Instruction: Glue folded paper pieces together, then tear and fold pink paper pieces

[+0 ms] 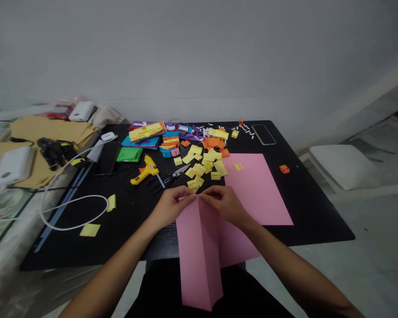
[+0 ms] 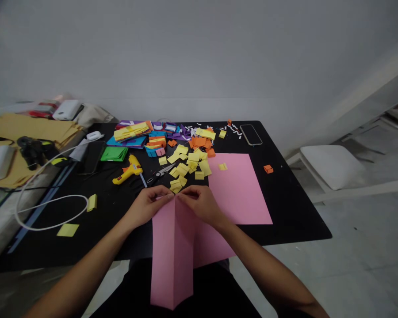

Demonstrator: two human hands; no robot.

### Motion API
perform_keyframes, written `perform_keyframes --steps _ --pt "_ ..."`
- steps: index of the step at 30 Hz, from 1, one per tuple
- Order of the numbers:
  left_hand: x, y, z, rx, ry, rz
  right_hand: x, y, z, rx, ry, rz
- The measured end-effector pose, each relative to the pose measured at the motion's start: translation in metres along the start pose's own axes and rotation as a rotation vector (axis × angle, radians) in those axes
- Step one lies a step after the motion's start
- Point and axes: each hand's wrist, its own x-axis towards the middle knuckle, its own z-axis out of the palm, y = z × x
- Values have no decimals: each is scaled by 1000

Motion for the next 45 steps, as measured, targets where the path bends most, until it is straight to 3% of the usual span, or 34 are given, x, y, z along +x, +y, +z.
perform_keyframes --steps 6,9,12,14,16,18,21,24,33,37,39,42,45 --pt "-4 1 -6 -24 65 -59 0 0 -4 54 65 27" --pt "-6 0 -6 -60 116 -76 -1 3 -3 258 75 183" --pt "-6 -1 -5 -125 193 -90 -6 8 0 543 -57 389" --pt "-7 0 -3 -220 252 -115 -10 11 3 643 -142 446" --pt "-10 1 1 -401 327 -172 -14 13 6 634 -112 425" --pt "-16 1 8 -629 371 -251 -18 12 8 547 -1 345" --pt "-29 0 21 -829 292 -337 -21 8 9 347 133 202" --pt "-39 -4 31 -764 226 -331 -23 5 7 186 176 109" --pt "-35 -11 21 -316 490 -120 -28 0 3 103 235 58" --pt "-36 -15 18 -223 558 -88 -29 4 6 223 302 97" --pt "-35 -18 18 -194 576 -77 -30 7 10 432 231 180" --pt "-33 -20 19 -155 594 -67 -33 11 20 746 -27 358" --pt "-30 -16 19 -212 605 -94 -37 10 28 814 -171 498"
